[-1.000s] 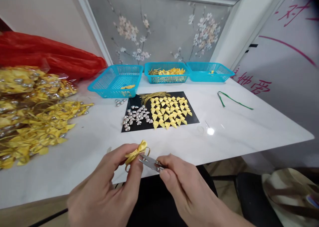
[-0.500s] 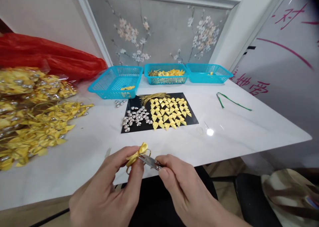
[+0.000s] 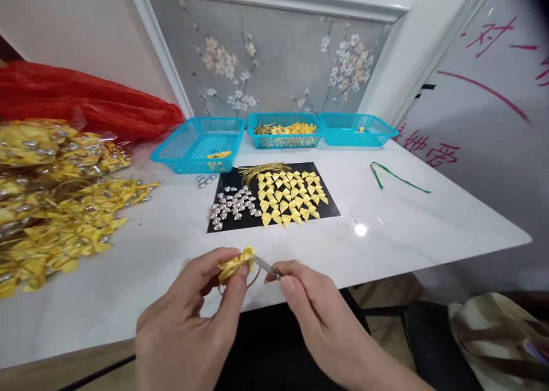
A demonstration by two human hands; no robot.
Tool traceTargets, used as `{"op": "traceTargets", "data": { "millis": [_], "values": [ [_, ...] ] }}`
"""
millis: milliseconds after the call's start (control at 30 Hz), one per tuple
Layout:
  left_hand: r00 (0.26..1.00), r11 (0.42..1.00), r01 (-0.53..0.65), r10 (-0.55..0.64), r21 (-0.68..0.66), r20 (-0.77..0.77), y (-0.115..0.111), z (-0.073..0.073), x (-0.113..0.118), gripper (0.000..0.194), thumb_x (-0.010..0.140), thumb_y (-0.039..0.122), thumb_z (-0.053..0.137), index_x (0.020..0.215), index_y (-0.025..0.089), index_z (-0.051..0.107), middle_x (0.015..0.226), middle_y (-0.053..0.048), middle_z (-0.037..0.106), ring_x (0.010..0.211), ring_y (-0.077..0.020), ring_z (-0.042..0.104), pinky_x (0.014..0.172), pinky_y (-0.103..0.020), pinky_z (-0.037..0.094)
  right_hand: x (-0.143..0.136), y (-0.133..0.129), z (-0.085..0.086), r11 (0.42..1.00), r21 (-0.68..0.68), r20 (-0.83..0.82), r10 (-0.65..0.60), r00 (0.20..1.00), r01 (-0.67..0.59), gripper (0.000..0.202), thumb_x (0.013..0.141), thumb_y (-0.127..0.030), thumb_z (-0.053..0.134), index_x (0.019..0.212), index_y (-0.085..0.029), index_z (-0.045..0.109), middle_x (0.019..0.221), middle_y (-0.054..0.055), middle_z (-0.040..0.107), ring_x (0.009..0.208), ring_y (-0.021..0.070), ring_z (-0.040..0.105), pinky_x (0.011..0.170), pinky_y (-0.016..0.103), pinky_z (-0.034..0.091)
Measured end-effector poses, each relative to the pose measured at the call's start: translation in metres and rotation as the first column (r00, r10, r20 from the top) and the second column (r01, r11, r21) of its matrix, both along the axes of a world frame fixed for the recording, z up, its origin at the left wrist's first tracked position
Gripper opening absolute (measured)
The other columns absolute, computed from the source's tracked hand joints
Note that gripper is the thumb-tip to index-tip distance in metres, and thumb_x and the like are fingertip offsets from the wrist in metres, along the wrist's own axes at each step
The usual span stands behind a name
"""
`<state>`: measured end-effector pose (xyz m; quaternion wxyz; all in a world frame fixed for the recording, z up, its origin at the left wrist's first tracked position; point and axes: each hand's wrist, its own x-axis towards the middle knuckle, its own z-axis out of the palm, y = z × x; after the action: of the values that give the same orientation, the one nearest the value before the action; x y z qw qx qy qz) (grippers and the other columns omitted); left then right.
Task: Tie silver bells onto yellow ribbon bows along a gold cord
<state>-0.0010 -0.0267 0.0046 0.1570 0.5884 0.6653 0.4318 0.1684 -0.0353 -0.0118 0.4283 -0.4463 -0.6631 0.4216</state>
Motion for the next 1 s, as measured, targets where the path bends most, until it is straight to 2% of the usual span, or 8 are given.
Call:
{"op": "traceTargets", "data": {
  "millis": [100, 167, 300, 433, 600, 700, 800, 1000],
  "values": [
    [0.986, 0.988, 0.009, 0.017, -0.157, 0.163, 0.013, 0.003, -0.006, 0.043, 0.076, 0.054, 0.075, 0.112, 0.034, 0.063, 0.084, 0.004, 0.077, 0.074, -0.0217, 0.071, 0.07, -0.03, 0.053, 0.029, 0.019, 0.001, 0.977, 0.093, 0.313, -0.211, 0.926, 0.191, 0.04, 0.109, -0.042, 0.03, 0.12, -0.021, 0.061, 0.079, 0.001, 0.066, 0.071, 0.0169, 0.063, 0.064, 0.025, 0.05],
    [0.953, 0.972, 0.075, -0.004, -0.224, 0.303, 0.021, 0.003, -0.01, 0.058, 0.07, 0.057, 0.078, 0.119, 0.033, 0.059, 0.078, 0.004, 0.078, 0.072, -0.0218, 0.071, 0.067, -0.029, 0.054, 0.059, 0.041, 0.001, 0.919, 0.168, 0.553, -0.388, 0.737, 0.357, 0.036, 0.109, -0.039, 0.031, 0.116, -0.019, 0.061, 0.082, 0.003, 0.067, 0.072, 0.0189, 0.065, 0.065, 0.028, 0.05],
    [0.863, 0.925, 0.273, -0.113, -0.265, 0.493, 0.028, 0.005, -0.01, 0.058, 0.074, 0.058, 0.079, 0.121, 0.031, 0.058, 0.078, 0.003, 0.078, 0.078, -0.0194, 0.07, 0.067, -0.025, 0.051, 0.115, 0.089, -0.008, 0.816, 0.261, 0.68, -0.535, 0.501, 0.517, 0.021, 0.105, -0.025, 0.047, 0.107, -0.013, 0.064, 0.105, 0.013, 0.067, 0.095, 0.0245, 0.066, 0.083, 0.039, 0.053],
    [0.783, 0.903, 0.36, -0.155, -0.236, 0.602, 0.025, 0.01, -0.003, 0.045, 0.077, 0.052, 0.08, 0.11, 0.028, 0.061, 0.095, -0.003, 0.081, 0.09, -0.0204, 0.071, 0.076, -0.027, 0.052, 0.14, 0.119, -0.021, 0.796, 0.266, 0.738, -0.531, 0.417, 0.543, 0.026, 0.1, -0.033, 0.064, 0.12, -0.017, 0.064, 0.123, 0.008, 0.065, 0.106, 0.0231, 0.066, 0.091, 0.045, 0.056],
    [0.772, 0.894, 0.395, -0.199, -0.212, 0.603, 0.022, 0.015, 0.002, 0.03, 0.08, 0.046, 0.079, 0.101, 0.027, 0.069, 0.096, -0.002, 0.08, 0.095, -0.0216, 0.071, 0.08, -0.028, 0.053, 0.134, 0.119, -0.018, 0.83, 0.241, 0.68, -0.514, 0.523, 0.502, 0.026, 0.099, -0.03, 0.064, 0.121, -0.016, 0.064, 0.127, 0.01, 0.064, 0.112, 0.026, 0.064, 0.096, 0.049, 0.054],
    [0.78, 0.888, 0.422, -0.252, -0.185, 0.573, 0.022, 0.016, 0.005, 0.021, 0.081, 0.044, 0.077, 0.094, 0.027, 0.073, 0.09, 0.0, 0.078, 0.086, -0.0197, 0.069, 0.076, -0.026, 0.053, 0.109, 0.096, 0.0, 0.906, 0.206, 0.555, -0.419, 0.719, 0.369, 0.021, 0.103, -0.024, 0.051, 0.115, -0.014, 0.065, 0.12, 0.014, 0.068, 0.107, 0.0245, 0.066, 0.093, 0.044, 0.055],
    [0.792, 0.892, 0.423, -0.28, -0.158, 0.543, 0.023, 0.019, 0.008, 0.017, 0.083, 0.043, 0.075, 0.09, 0.028, 0.072, 0.082, 0.001, 0.075, 0.077, -0.0185, 0.066, 0.069, -0.025, 0.052, 0.071, 0.061, 0.023, 0.979, 0.164, 0.403, -0.178, 0.897, 0.121, 0.023, 0.104, -0.032, 0.047, 0.112, -0.019, 0.063, 0.099, 0.005, 0.073, 0.085, 0.016, 0.07, 0.074, 0.028, 0.058],
    [0.858, 0.898, 0.42, -0.348, -0.127, 0.378, 0.018, 0.03, 0.011, 0.017, 0.082, 0.042, 0.067, 0.082, 0.025, 0.067, 0.074, 0.0, 0.072, 0.071, -0.0207, 0.066, 0.063, -0.027, 0.054, 0.02, 0.014, 0.041, 0.982, 0.185, 0.132, 0.003, 0.991, -0.027, 0.01, 0.093, -0.027, 0.065, 0.087, -0.021, 0.06, 0.072, -0.003, 0.063, 0.062, 0.0118, 0.057, 0.058, 0.022, 0.044]
  ]
}}
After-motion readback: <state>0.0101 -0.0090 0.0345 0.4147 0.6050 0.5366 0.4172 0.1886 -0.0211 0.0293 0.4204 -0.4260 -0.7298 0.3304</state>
